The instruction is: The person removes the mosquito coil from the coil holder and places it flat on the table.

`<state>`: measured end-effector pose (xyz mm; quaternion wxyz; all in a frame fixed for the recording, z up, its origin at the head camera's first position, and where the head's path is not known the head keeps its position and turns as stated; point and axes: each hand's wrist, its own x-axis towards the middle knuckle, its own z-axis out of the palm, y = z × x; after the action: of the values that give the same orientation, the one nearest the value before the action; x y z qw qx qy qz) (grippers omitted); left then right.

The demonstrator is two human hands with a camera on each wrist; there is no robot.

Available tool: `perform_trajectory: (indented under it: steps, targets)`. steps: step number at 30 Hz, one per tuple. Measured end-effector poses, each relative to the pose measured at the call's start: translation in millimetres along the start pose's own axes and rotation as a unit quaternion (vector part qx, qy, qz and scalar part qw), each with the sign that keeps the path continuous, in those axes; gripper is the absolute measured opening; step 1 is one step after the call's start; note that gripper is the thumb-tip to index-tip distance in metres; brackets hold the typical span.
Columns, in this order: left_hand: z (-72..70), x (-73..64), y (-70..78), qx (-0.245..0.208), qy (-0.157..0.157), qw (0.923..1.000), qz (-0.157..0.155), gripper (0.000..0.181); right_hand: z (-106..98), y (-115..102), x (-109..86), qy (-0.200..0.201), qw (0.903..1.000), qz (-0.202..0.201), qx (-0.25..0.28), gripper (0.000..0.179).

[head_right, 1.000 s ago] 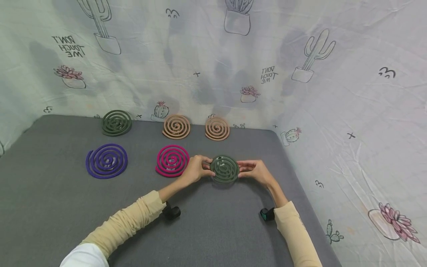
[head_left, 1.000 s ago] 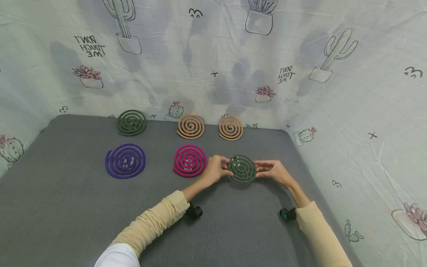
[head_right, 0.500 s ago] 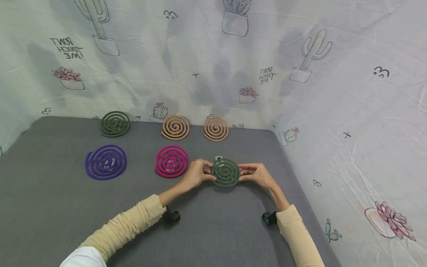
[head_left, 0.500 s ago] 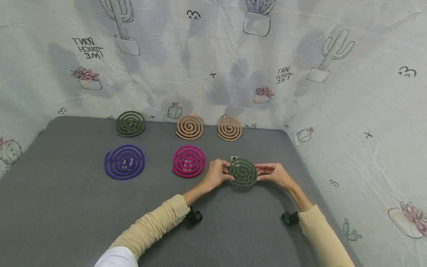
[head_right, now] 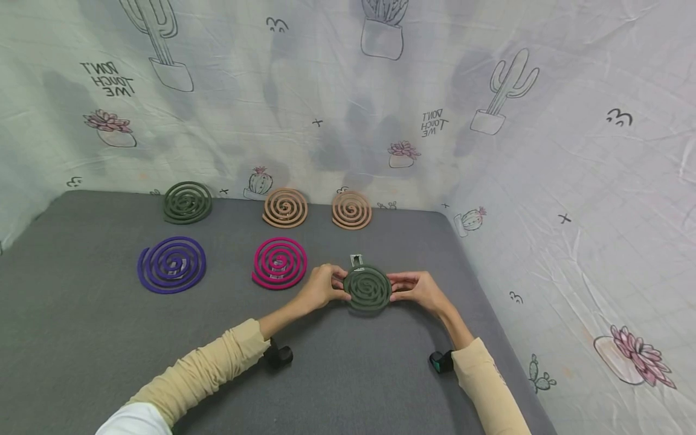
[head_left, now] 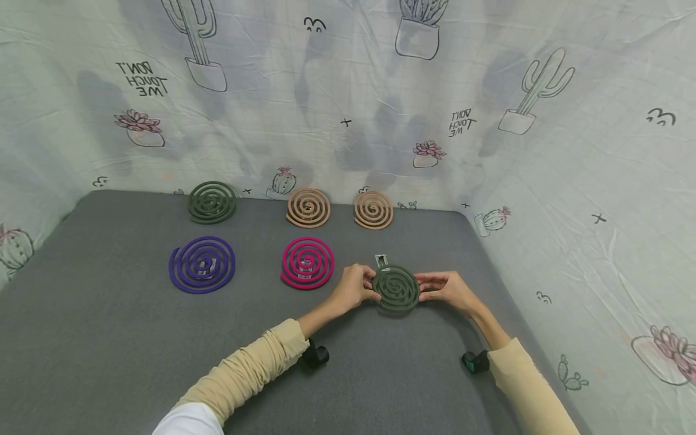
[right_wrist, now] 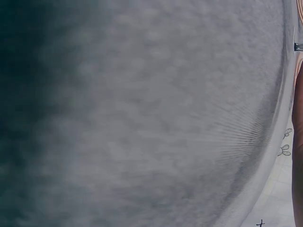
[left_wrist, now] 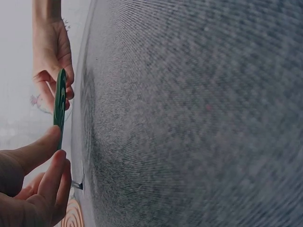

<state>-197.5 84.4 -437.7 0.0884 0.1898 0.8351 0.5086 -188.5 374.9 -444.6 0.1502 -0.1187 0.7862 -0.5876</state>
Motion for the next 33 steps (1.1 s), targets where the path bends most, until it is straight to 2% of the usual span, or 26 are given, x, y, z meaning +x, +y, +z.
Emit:
perform_trajectory:
  steps: [5,13,18,20,24,26,33]
  targets:
    - [1.9,0.5,-1.2,0.002,-0.007,1.0,0.0,0.05,0.3,4.7,-2.4,-0.004,1.0,-0.007,0.004,0.057]
    - [3.6,-1.6,-1.6,0.002,-0.019,0.9998,0.005,0.053,1.8,6.6,-5.8,-0.003,1.0,0.005,-0.004,0.058]
    - [11.8,4.0,-16.0,0.012,-0.005,0.9996,0.023,0.06,1.9,2.7,-5.7,-0.011,0.9994,0.007,-0.031,0.058]
    - [13.2,6.6,-21.0,0.03,-0.001,0.9989,0.035,0.059,2.3,0.0,-4.2,-0.015,0.999,0.011,-0.041,0.058]
    - [6.9,5.4,-13.1,0.04,-0.017,0.9986,0.031,0.057,2.3,-3.7,-2.2,-0.023,0.9977,0.016,-0.061,0.056]
    - [2.1,2.3,-4.0,0.043,-0.026,0.9985,0.02,0.057,2.3,-3.7,-1.4,-0.026,0.997,0.017,-0.071,0.056]
    - [3.3,4.7,-4.6,0.079,-0.024,0.9964,0.017,0.056,3.5,-2.2,0.7,-0.029,0.9966,0.022,-0.075,0.057]
